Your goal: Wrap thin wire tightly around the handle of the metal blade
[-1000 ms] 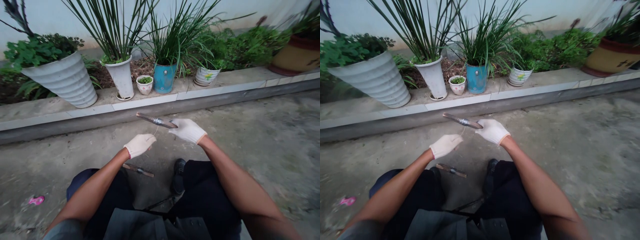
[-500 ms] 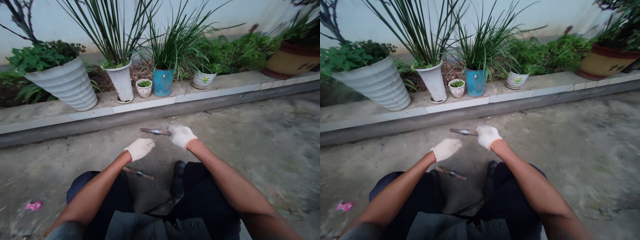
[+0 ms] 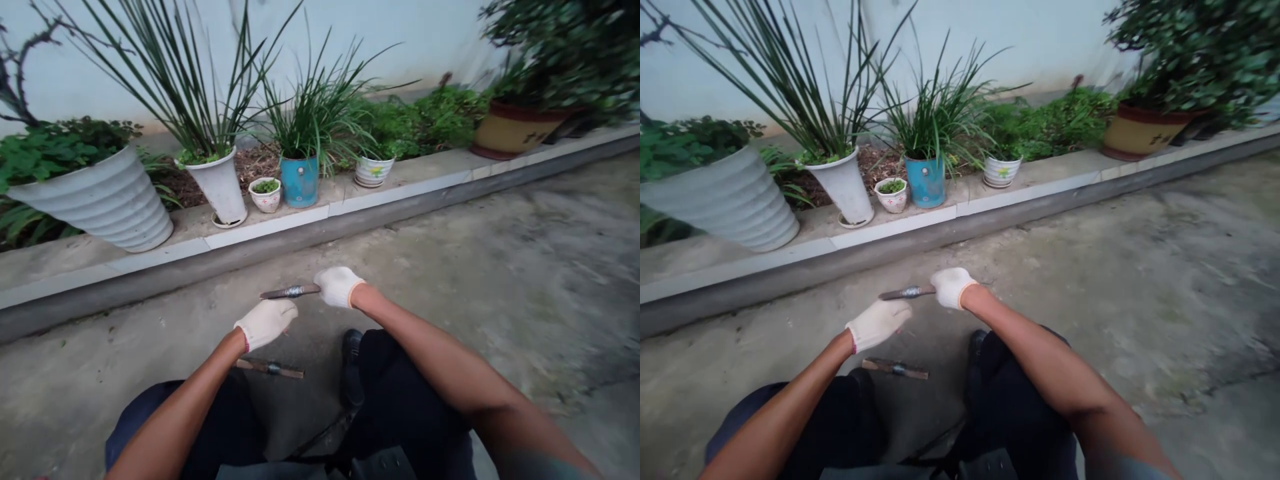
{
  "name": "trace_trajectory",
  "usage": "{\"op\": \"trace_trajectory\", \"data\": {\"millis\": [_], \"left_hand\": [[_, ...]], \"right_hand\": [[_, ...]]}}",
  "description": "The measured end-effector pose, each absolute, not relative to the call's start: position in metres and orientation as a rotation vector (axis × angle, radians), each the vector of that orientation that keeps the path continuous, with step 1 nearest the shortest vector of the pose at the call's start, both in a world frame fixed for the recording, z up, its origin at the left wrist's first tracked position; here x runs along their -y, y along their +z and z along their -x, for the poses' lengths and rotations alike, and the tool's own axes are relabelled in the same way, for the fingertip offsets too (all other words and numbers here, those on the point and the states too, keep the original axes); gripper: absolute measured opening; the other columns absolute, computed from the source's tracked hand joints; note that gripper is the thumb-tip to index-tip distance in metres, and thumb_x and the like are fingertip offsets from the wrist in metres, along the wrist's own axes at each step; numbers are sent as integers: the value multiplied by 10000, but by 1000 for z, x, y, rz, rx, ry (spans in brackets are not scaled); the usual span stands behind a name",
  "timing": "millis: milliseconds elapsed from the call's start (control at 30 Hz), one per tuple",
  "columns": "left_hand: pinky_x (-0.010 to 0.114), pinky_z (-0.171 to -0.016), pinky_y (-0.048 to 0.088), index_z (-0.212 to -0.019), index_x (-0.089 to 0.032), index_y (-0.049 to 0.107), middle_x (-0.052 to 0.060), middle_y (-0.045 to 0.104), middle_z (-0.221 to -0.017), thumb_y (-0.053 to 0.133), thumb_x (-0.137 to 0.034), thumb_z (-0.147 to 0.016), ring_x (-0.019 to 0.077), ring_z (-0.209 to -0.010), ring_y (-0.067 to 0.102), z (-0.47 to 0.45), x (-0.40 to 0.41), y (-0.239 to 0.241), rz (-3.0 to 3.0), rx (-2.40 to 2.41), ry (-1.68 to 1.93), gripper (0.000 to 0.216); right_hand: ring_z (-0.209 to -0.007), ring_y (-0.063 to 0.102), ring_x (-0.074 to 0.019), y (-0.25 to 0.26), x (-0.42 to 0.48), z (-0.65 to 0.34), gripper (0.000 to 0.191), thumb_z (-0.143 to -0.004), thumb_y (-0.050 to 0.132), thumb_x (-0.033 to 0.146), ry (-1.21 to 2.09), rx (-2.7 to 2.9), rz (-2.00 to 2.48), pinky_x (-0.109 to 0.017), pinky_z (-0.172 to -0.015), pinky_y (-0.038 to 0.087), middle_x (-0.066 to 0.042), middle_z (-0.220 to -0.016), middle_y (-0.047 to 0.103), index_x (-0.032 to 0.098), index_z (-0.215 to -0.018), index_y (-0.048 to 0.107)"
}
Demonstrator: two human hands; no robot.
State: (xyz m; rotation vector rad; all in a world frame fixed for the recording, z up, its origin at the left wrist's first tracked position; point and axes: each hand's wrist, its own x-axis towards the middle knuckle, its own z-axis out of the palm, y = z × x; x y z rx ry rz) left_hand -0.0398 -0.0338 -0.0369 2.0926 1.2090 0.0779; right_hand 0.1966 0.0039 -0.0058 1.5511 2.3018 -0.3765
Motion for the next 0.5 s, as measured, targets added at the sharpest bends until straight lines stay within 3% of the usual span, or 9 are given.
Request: {"op": "trace_trajectory", "data": {"millis": [167, 500], "left_hand": [[300, -728, 379, -794, -226, 579, -8, 634, -739, 418, -346, -1100, 191, -730, 625, 38, 30, -37, -2161, -1208, 14, 366], [310, -700, 348, -786, -241, 546, -20, 616, -675, 399, -399, -1099, 191, -671, 609, 41, 32, -36, -2086, -1339, 42, 380]], "right_hand": [[-1188, 774, -319, -8, -12, -198, 366, -1001, 589, 199, -380, -2320, -1578, -349, -951, 569, -200, -1242, 800, 169, -1298, 800], [-1156, 787, -340, -9, -13, -192, 361, -989, 601, 190, -356, -2355, -1615, -358, -913, 596, -195, -1211, 807, 156, -1285, 803]]}}
